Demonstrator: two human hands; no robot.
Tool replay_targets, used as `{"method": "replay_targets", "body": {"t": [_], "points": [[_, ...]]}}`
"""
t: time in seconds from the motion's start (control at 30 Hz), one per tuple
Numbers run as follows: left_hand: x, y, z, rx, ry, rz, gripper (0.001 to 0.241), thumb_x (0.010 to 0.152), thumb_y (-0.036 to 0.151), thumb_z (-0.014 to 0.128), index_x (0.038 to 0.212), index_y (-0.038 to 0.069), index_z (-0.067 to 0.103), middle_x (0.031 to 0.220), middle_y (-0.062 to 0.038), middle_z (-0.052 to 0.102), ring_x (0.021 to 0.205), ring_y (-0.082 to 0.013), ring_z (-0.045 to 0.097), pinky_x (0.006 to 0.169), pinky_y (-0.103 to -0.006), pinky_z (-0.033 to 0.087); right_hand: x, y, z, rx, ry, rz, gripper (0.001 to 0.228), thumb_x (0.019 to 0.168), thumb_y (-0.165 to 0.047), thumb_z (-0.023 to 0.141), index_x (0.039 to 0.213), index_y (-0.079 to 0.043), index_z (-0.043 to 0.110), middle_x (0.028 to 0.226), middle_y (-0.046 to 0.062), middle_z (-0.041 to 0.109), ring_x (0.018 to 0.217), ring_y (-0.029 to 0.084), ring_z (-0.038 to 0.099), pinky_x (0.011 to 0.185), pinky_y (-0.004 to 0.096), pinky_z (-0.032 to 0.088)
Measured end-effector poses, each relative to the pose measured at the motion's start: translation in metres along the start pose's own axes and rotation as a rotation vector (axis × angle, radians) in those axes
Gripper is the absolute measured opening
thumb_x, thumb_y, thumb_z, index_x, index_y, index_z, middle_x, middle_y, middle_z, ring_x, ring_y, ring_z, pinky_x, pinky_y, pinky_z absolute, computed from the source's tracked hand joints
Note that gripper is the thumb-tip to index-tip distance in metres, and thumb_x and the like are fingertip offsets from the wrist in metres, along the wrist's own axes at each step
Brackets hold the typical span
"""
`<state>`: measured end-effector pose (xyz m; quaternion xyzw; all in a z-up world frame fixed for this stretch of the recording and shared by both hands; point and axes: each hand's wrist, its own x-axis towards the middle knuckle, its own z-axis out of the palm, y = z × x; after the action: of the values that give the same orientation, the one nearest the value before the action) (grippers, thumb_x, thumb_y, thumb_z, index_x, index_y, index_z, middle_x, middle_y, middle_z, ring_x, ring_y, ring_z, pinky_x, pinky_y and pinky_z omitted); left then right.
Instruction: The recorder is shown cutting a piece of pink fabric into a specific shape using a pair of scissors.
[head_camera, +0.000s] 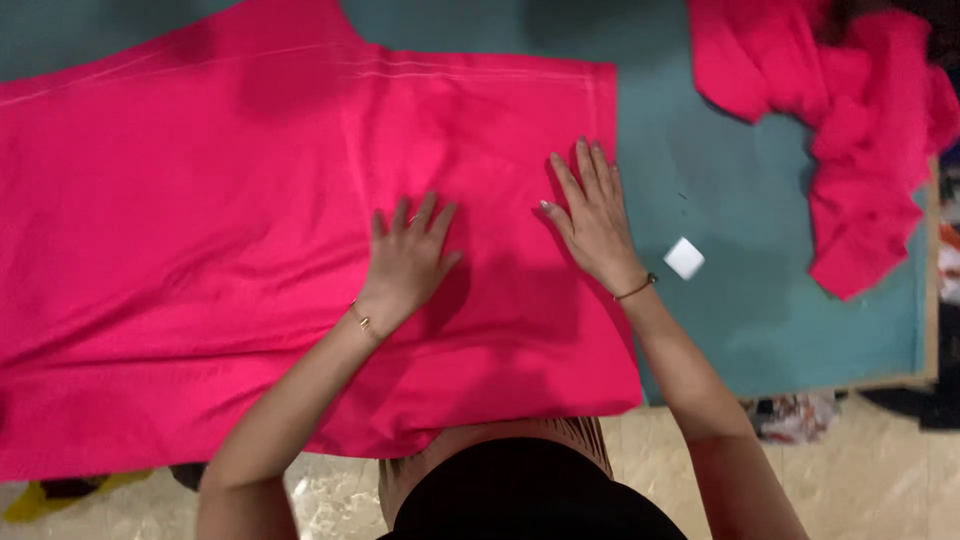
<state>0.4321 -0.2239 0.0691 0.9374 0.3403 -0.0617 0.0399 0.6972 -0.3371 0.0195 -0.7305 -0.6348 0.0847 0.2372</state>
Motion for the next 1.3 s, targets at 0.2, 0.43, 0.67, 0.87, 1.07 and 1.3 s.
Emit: {"method": "replay_targets", "body": {"t": [0.2,0.43,0.67,0.87,1.07,1.3], "points": [[0.084,-0.042,0.038,-0.066,0.308,-0.201,0.077,0.1,0.051,0.061,0.159,0.009,0.036,0.163,-0.016,0.037,0.151,-0.0404,0.031,0.117,-0.0656,0.027,0.107,-0.021,0.03,0.064,-0.088,-0.189,0.065,0.108,-0.04,0.056,0.163,-0.011,0.037,0.171,0.021,0.02,0.159,0.041,0.016,0.128,0.057,0.015],[0.126,-0.095,0.089,-0.071,0.421,-0.315,0.088,0.103,0.063,0.052,0.168,0.009,0.023,0.174,-0.008,0.02,0.161,-0.0296,0.016,0.127,-0.0656,0.004,0.185,-0.042,0.074,0.01,-0.145,-0.355,0.071,0.109,-0.053,0.049,0.166,-0.014,0.033,0.172,0.018,0.021,0.159,0.037,0.017,0.13,0.055,0.012],[0.109,-0.085,0.043,-0.19,0.308,-0.412,0.098,0.09,0.077,0.053,0.163,0.017,0.027,0.171,-0.007,0.019,0.159,-0.0331,0.011,0.119,-0.0735,-0.002,0.182,-0.054,0.081,-0.075,-0.195,-0.478,0.076,0.102,-0.062,0.05,0.164,-0.021,0.036,0.172,0.018,0.02,0.159,0.035,0.016,0.128,0.058,0.009],[0.125,-0.113,0.066,-0.26,0.545,-0.298,0.072,0.1,0.053,0.064,0.156,0.011,0.045,0.165,-0.012,0.038,0.157,-0.0316,0.027,0.124,-0.0697,0.015,0.181,-0.054,0.082,-0.091,-0.183,-0.478,0.078,0.1,-0.066,0.049,0.162,-0.021,0.038,0.17,0.018,0.022,0.158,0.036,0.017,0.128,0.059,0.008],[0.167,-0.167,0.061,-0.089,0.762,-0.584,0.055,0.096,0.038,0.068,0.138,0.004,0.055,0.14,-0.017,0.053,0.137,-0.0358,0.043,0.109,-0.0632,0.03,0.18,-0.056,0.081,-0.06,-0.183,-0.464,0.076,0.102,-0.065,0.046,0.163,-0.019,0.04,0.171,0.018,0.024,0.159,0.036,0.019,0.128,0.059,0.009],[0.181,-0.182,0.055,-0.259,0.643,-0.307,0.037,0.096,0.031,0.071,0.122,0.008,0.06,0.132,-0.016,0.054,0.134,-0.0362,0.046,0.117,-0.0571,0.029,0.182,-0.059,0.077,-0.054,-0.186,-0.45,0.075,0.102,-0.064,0.047,0.162,-0.02,0.041,0.171,0.018,0.025,0.159,0.035,0.019,0.129,0.059,0.01]]}}
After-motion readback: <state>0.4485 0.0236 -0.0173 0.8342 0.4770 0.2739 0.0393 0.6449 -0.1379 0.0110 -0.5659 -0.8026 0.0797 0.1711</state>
